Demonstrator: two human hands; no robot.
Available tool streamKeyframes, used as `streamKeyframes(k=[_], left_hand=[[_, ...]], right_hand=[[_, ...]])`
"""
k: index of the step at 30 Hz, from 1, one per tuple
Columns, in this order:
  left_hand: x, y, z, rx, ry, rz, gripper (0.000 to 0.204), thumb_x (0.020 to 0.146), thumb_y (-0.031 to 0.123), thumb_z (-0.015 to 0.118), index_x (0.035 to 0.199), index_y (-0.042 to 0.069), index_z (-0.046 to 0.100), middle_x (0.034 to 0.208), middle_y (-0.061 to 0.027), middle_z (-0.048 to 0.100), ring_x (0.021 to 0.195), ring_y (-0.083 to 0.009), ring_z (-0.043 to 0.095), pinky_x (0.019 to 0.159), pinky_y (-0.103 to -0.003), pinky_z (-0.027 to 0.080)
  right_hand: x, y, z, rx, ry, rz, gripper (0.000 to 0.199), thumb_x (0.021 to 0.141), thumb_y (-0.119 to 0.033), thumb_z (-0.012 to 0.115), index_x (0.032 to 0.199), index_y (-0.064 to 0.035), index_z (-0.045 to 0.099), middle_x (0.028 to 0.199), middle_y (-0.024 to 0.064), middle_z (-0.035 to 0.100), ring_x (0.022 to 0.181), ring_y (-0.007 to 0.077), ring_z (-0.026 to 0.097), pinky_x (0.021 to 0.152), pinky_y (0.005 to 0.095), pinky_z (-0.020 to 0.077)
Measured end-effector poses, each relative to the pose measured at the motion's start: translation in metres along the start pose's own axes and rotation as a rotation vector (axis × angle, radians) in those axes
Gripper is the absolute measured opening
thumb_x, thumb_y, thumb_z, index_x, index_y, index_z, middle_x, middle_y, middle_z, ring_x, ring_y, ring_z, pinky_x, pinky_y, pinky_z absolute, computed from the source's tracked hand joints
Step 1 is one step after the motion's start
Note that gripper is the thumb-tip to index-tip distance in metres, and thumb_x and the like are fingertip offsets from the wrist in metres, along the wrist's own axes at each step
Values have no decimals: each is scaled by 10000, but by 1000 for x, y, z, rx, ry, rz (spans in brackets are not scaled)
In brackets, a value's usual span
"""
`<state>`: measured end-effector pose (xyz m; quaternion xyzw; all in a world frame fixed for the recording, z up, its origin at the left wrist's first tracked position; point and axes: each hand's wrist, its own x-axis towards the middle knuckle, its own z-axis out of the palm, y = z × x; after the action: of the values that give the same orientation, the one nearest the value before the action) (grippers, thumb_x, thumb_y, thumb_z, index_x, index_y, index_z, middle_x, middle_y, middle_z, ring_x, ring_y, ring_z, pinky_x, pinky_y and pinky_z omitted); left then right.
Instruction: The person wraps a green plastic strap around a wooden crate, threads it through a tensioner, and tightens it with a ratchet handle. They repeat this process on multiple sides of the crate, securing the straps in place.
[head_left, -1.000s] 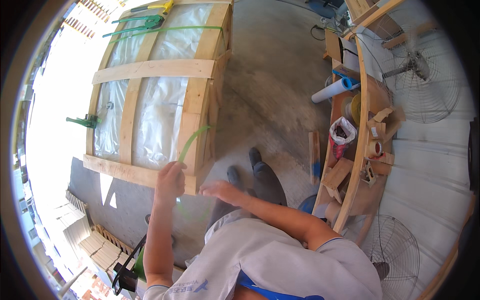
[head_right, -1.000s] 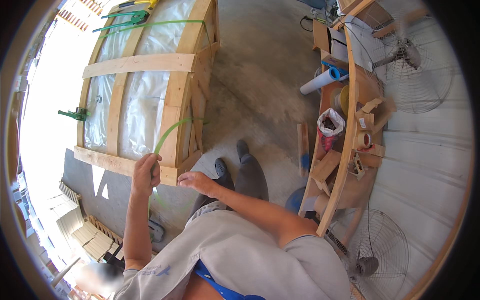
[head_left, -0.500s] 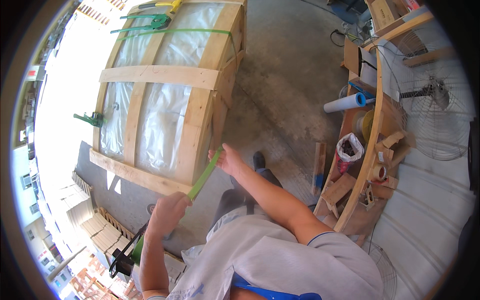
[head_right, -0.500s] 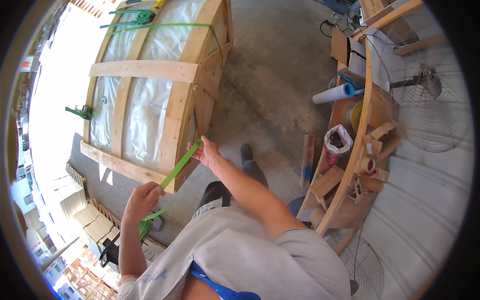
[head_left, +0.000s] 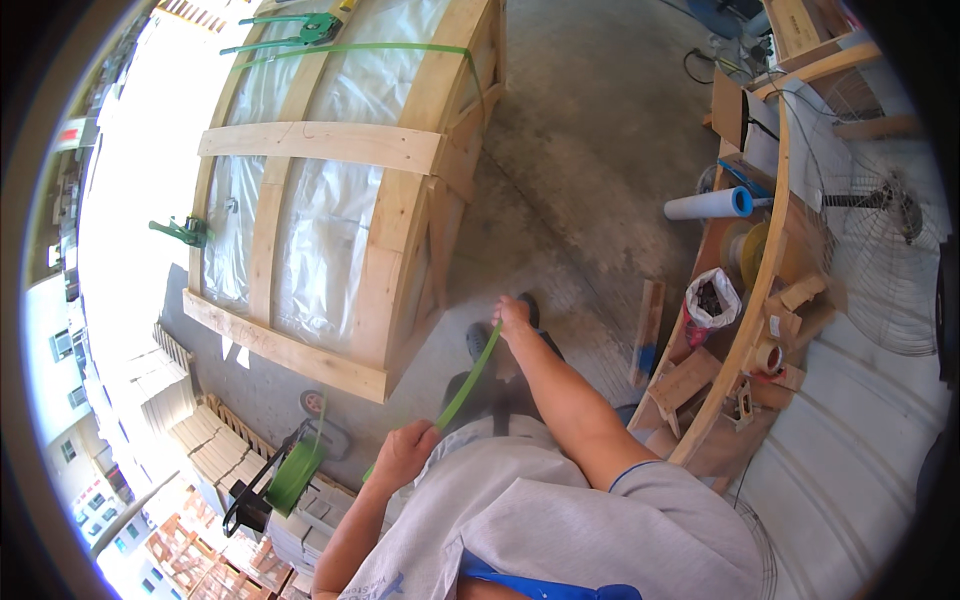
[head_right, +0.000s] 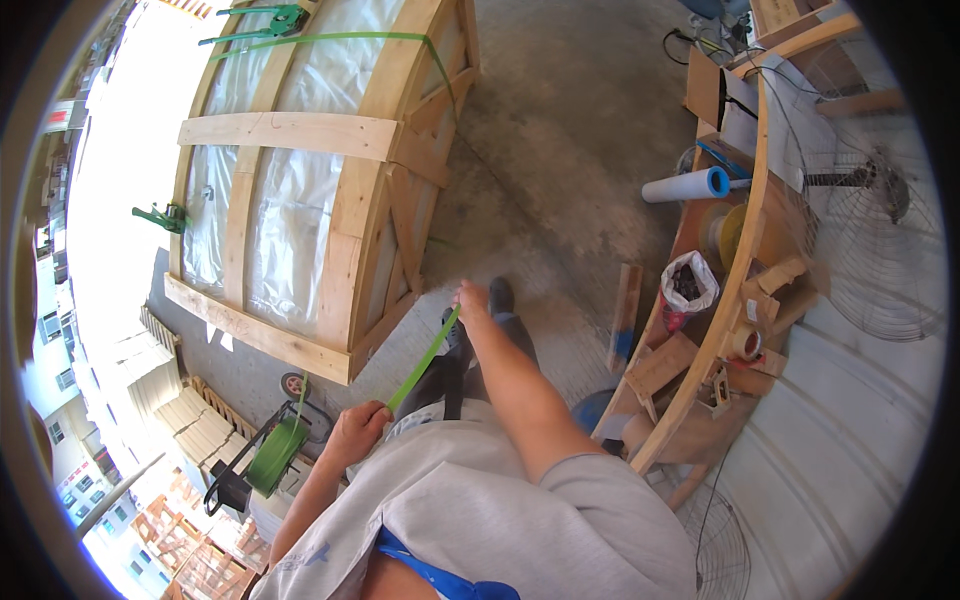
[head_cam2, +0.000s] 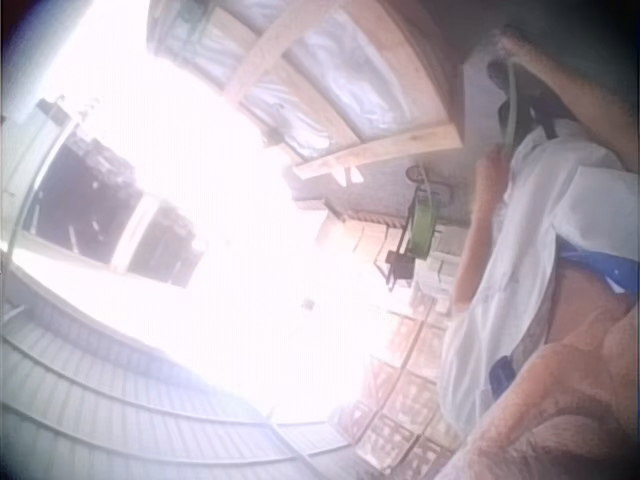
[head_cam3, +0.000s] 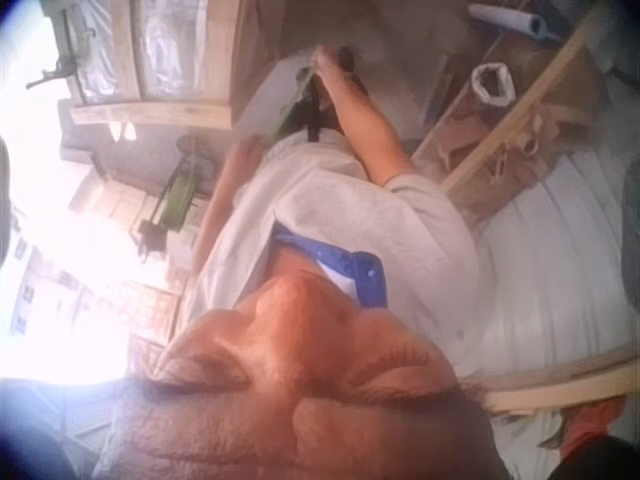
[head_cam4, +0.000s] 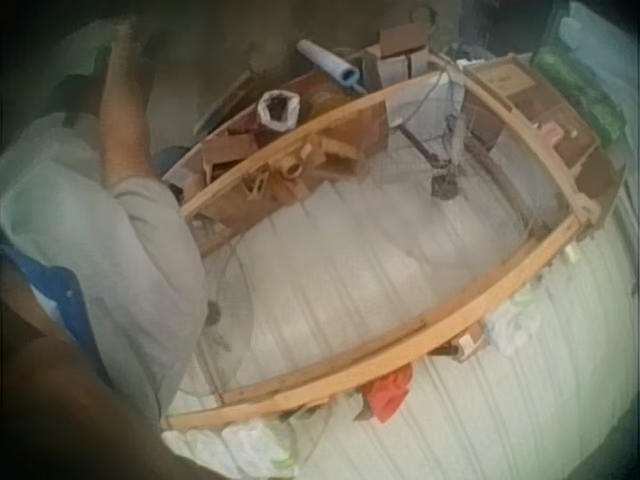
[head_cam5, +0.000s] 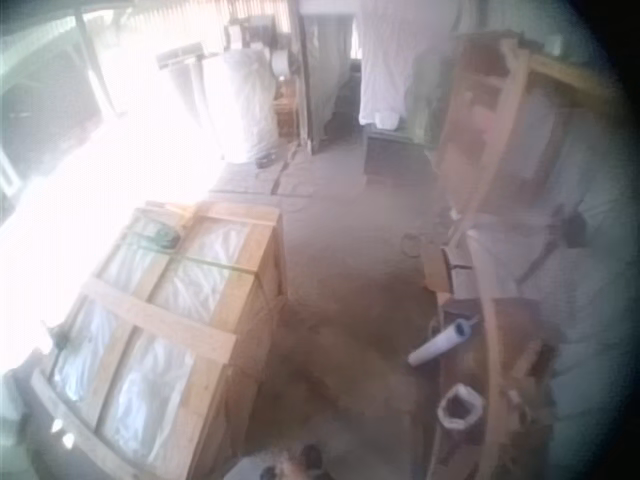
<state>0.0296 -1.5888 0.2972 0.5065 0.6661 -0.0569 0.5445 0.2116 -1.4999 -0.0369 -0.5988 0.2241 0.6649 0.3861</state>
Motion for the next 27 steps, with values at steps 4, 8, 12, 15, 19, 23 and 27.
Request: streamKeyframes(k=[4,8,12,15,19,23,27], left_hand=[[9,-9,13,20,22,-13,259,919,259,538,961,25,641,847,-244,631,844,-433,610,732,-447,486],[17,-21,24,60,91,48,265,926,250,531,908,26,672,676,-156,630,642,-273,642,635,-364,493],[27,-29,37,40,112,62,272,927,257,532,911,23,669,698,-163,636,666,-288,646,653,-375,495],[32,-28,46,40,129,88,274,929,262,535,918,22,667,725,-173,643,689,-303,647,669,-387,497],[30,-26,47,16,77,47,284,931,276,534,934,25,667,756,-182,652,721,-317,649,686,-397,498],[26,-30,48,25,92,52,295,932,288,531,939,26,667,764,-188,651,737,-327,649,691,-398,498],[32,-37,58,-4,114,37,290,930,288,534,941,33,670,785,-195,653,763,-344,647,708,-405,498]], right_hand=[[13,-2,0,-35,0,-63,177,894,-143,550,745,-76,479,589,11,427,428,126,366,391,288,278],[33,-6,-7,-65,39,-92,166,890,-170,559,763,-77,506,599,18,435,411,128,360,383,293,282],[52,-18,-23,-37,29,-129,130,891,-173,565,802,-84,532,605,26,452,410,144,384,380,308,306],[58,-25,-31,-3,2,-154,150,892,-152,561,758,-92,530,560,27,434,400,174,406,378,335,334],[52,-27,-30,-48,15,-166,184,893,-186,566,740,-102,509,588,8,439,407,132,375,377,301,297],[40,-33,-26,-28,1,-183,190,888,-184,567,727,-109,497,584,-3,436,402,111,360,377,284,284],[38,-39,-24,-58,14,-195,193,883,-168,557,713,-108,488,567,-1,428,387,115,351,369,285,280]])
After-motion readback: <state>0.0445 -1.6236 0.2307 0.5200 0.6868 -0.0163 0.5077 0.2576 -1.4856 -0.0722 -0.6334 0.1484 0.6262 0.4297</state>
